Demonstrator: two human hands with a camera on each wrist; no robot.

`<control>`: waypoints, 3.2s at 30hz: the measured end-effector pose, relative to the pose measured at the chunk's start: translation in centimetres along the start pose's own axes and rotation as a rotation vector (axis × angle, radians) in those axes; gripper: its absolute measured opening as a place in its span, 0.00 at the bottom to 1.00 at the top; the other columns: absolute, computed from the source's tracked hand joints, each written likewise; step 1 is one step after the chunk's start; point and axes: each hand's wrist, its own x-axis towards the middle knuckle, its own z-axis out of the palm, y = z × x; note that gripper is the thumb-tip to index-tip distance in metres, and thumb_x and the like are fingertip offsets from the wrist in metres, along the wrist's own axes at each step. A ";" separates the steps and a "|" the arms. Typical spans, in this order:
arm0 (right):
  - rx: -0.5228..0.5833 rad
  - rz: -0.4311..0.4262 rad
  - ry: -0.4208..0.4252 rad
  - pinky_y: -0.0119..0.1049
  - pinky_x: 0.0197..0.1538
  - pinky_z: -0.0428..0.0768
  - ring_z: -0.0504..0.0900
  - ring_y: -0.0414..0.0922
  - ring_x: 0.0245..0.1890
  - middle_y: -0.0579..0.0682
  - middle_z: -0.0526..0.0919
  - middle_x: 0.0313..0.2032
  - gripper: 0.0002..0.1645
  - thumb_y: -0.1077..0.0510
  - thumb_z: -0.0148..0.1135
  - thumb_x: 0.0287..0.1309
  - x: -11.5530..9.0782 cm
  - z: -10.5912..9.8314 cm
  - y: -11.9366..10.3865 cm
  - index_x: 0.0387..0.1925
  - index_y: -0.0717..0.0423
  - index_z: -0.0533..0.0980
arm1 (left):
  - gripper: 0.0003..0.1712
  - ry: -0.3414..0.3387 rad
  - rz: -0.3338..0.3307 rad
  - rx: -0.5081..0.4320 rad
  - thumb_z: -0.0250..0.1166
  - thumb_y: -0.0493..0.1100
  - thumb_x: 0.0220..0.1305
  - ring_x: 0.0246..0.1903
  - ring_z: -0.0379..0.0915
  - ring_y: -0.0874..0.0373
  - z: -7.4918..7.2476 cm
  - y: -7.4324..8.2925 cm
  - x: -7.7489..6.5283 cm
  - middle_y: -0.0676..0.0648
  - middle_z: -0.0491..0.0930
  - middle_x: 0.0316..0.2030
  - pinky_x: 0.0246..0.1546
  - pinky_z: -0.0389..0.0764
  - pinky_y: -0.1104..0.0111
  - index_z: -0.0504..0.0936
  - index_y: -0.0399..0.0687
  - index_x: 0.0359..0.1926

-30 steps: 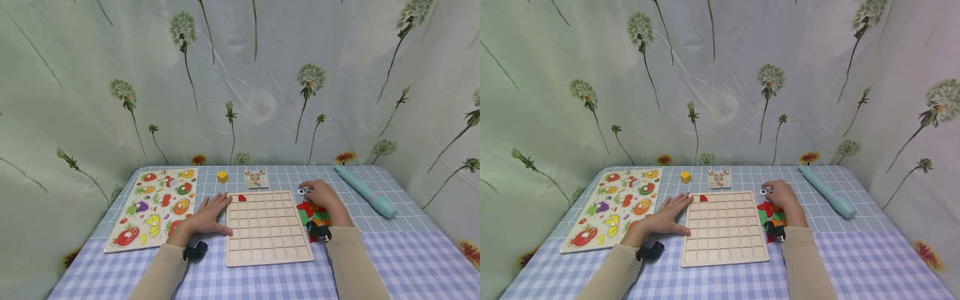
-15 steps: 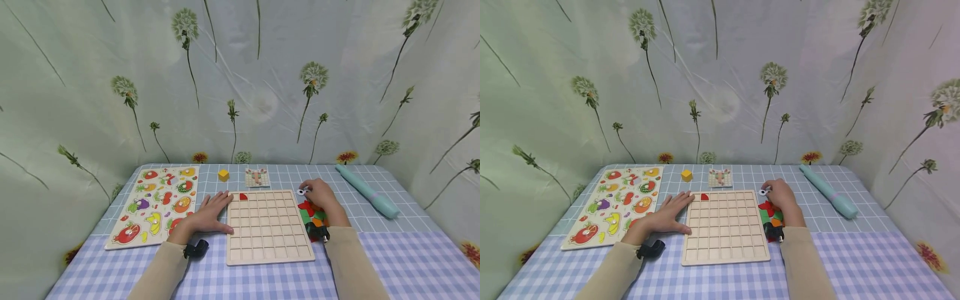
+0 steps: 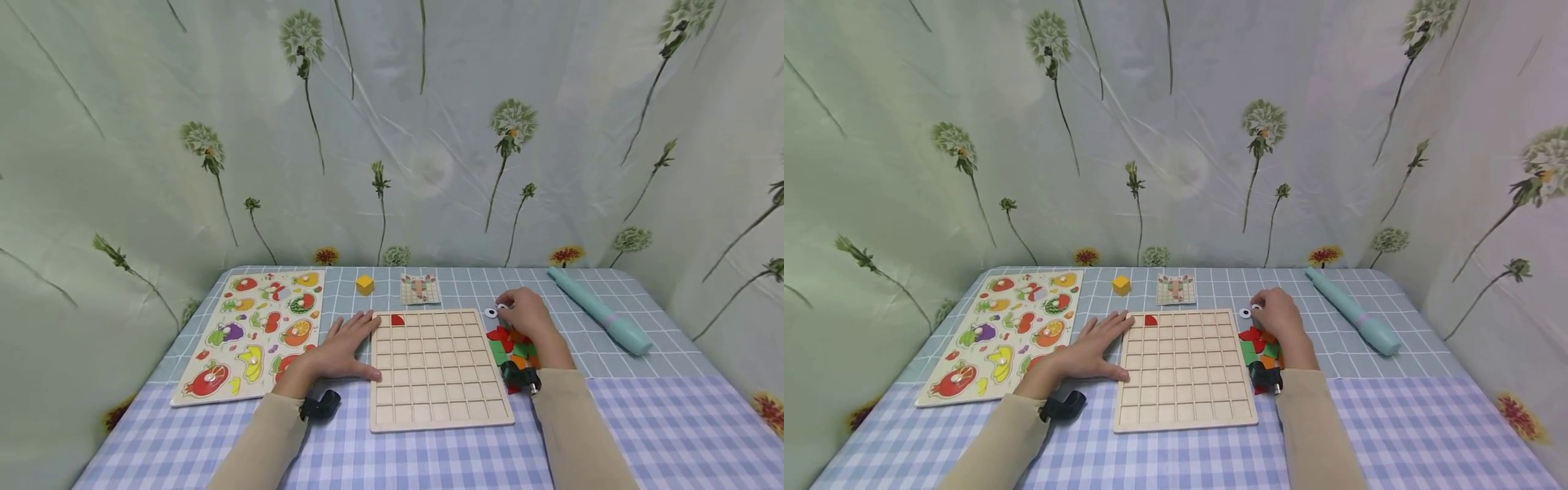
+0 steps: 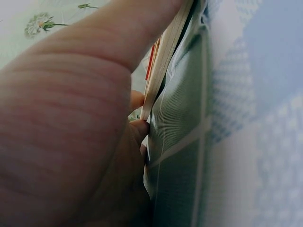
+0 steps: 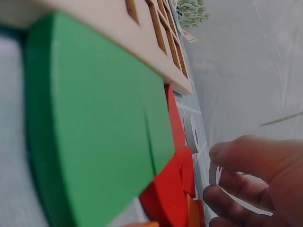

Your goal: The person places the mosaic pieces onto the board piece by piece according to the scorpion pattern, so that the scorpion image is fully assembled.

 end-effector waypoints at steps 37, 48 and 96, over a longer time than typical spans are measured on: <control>0.326 -0.237 -0.038 0.44 0.47 0.82 0.81 0.53 0.47 0.58 0.84 0.51 0.16 0.62 0.63 0.64 0.1 1.7 -4.4 0.53 0.58 0.80 | 0.64 0.006 -0.005 0.005 0.73 0.68 0.50 0.81 0.33 0.46 0.0 0.1 0.1 0.46 0.45 0.80 0.78 0.33 0.41 0.51 0.53 0.80; 0.363 -0.314 -0.092 0.37 0.39 0.76 0.78 0.48 0.37 0.58 0.84 0.46 0.15 0.63 0.55 0.70 -0.2 2.7 -6.1 0.54 0.57 0.81 | 0.64 0.006 0.007 0.002 0.74 0.68 0.50 0.80 0.34 0.44 -0.2 0.2 0.1 0.44 0.45 0.80 0.77 0.33 0.40 0.52 0.51 0.79; 0.181 -0.304 -0.217 0.37 0.42 0.77 0.77 0.41 0.34 0.47 0.84 0.35 0.08 0.61 0.62 0.65 1.4 6.0 -12.3 0.40 0.48 0.85 | 0.64 0.014 -0.014 0.011 0.74 0.68 0.49 0.80 0.35 0.44 -0.2 0.5 0.1 0.44 0.47 0.80 0.77 0.34 0.39 0.53 0.51 0.78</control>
